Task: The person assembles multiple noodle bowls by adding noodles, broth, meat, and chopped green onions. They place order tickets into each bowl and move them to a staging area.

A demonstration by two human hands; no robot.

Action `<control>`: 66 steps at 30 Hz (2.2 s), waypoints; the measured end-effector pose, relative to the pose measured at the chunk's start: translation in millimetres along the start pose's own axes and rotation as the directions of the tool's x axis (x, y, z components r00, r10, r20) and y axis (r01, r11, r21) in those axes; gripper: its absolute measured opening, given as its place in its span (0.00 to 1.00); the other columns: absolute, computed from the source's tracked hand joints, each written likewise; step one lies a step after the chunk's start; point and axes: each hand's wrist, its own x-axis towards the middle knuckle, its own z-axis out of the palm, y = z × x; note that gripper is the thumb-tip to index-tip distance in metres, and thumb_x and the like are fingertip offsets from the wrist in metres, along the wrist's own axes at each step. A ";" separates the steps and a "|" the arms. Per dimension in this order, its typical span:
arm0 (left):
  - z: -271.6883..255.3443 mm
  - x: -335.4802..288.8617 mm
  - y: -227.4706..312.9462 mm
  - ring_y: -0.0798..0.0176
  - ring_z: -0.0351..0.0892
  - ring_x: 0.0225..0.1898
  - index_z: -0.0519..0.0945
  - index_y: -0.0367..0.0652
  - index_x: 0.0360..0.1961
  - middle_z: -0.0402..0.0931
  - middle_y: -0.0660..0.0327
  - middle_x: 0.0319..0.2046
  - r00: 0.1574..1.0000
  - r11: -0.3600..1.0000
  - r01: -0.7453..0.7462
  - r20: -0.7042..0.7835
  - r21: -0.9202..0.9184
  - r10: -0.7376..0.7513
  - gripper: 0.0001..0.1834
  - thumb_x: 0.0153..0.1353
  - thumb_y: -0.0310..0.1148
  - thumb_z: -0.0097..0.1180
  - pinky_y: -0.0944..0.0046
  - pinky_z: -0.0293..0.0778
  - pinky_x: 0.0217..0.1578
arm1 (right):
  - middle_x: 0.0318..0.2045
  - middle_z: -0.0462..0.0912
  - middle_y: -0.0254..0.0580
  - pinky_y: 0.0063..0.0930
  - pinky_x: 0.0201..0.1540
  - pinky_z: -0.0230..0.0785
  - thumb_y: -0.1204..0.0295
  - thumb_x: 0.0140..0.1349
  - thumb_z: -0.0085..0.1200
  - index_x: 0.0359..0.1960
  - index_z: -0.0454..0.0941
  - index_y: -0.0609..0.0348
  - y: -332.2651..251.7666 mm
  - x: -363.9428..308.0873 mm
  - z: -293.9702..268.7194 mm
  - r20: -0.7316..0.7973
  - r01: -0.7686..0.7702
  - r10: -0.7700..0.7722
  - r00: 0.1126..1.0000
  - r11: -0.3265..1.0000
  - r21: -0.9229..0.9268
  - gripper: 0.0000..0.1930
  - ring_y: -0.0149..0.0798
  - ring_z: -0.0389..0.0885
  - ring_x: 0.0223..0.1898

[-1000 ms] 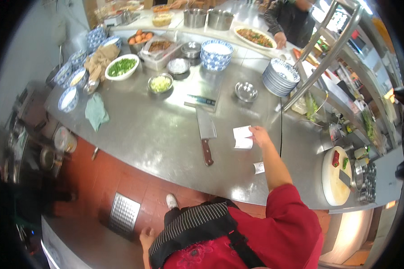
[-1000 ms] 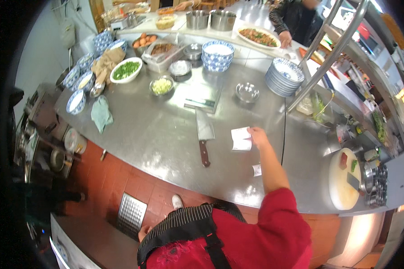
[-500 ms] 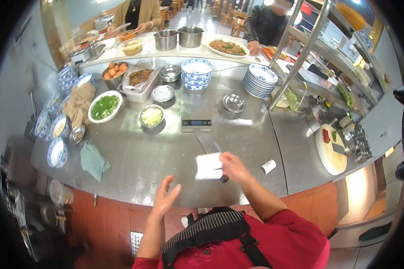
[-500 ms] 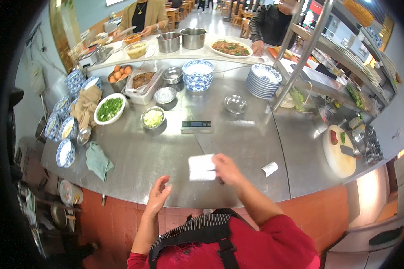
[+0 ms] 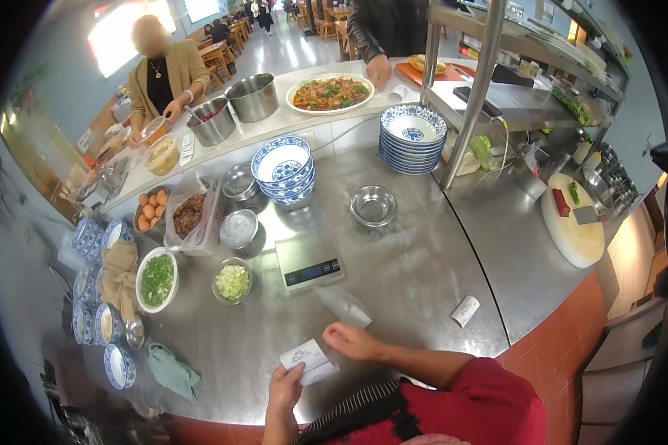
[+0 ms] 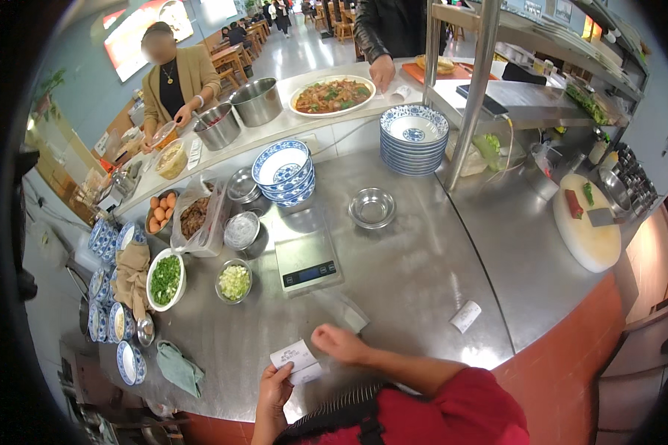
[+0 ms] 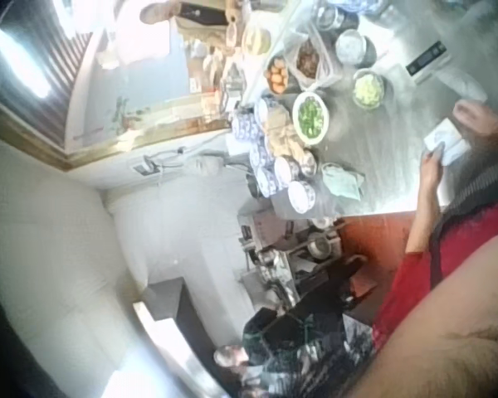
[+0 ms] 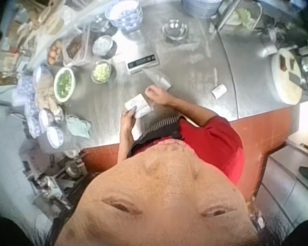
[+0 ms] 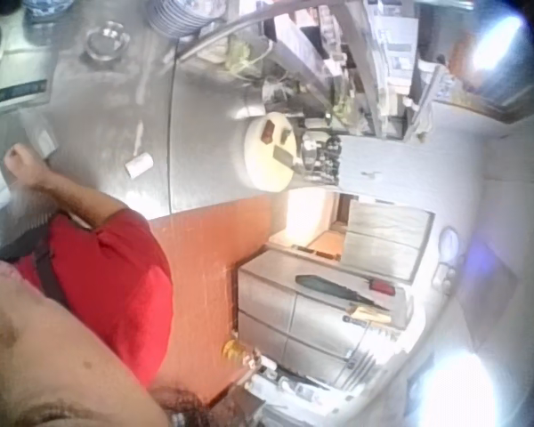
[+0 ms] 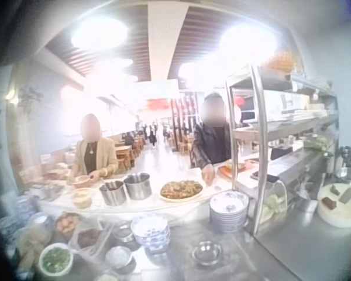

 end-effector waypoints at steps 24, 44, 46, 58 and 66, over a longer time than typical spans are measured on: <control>58.9 82.4 27.3 0.56 0.73 0.43 0.70 0.29 0.44 0.73 0.52 0.42 0.996 0.996 0.085 0.018 0.030 -0.086 0.16 0.53 0.20 0.49 0.59 0.68 0.47 | 0.26 0.76 0.46 0.24 0.20 0.73 0.66 0.61 0.40 0.37 0.68 0.68 85.9 176.1 -287.0 -0.415 -0.281 0.520 0.746 0.811 0.512 0.14 0.38 0.79 0.23; -10.8 16.6 10.4 0.64 0.73 0.42 0.71 0.34 0.45 0.74 0.57 0.41 0.999 0.993 -0.007 0.032 0.118 0.003 0.16 0.54 0.26 0.49 0.65 0.69 0.44 | 0.29 0.77 0.45 0.21 0.26 0.69 0.53 0.61 0.38 0.42 0.71 0.67 28.6 61.5 -161.2 -0.399 -0.234 0.244 0.884 0.969 0.074 0.25 0.33 0.77 0.25; -20.7 -3.1 0.1 0.66 0.73 0.43 0.71 0.34 0.45 0.74 0.58 0.40 0.997 1.000 -0.025 0.078 0.004 0.025 0.15 0.56 0.25 0.48 0.66 0.68 0.45 | 0.31 0.77 0.44 0.23 0.34 0.69 0.53 0.61 0.38 0.41 0.72 0.66 10.4 30.4 -90.0 -0.083 -0.300 0.303 0.950 0.953 0.048 0.25 0.34 0.78 0.30; -122.9 -118.7 6.3 0.63 0.72 0.44 0.66 0.34 0.50 0.71 0.57 0.44 0.990 0.998 0.043 0.137 -0.042 -0.037 0.21 0.55 0.28 0.51 0.63 0.71 0.44 | 0.31 0.76 0.34 0.20 0.33 0.65 0.70 0.58 0.46 0.37 0.73 0.64 -40.7 -41.7 176.4 0.172 -0.265 0.218 0.961 0.903 0.339 0.10 0.26 0.72 0.32; -208.4 -156.3 10.9 0.67 0.71 0.43 0.69 0.37 0.49 0.72 0.61 0.42 0.976 0.997 -0.064 0.213 0.046 0.053 0.20 0.56 0.31 0.52 0.68 0.69 0.43 | 0.32 0.76 0.41 0.26 0.35 0.71 0.74 0.59 0.46 0.38 0.71 0.67 -48.0 -54.5 275.0 0.156 -0.292 0.246 0.957 0.806 0.515 0.09 0.33 0.76 0.33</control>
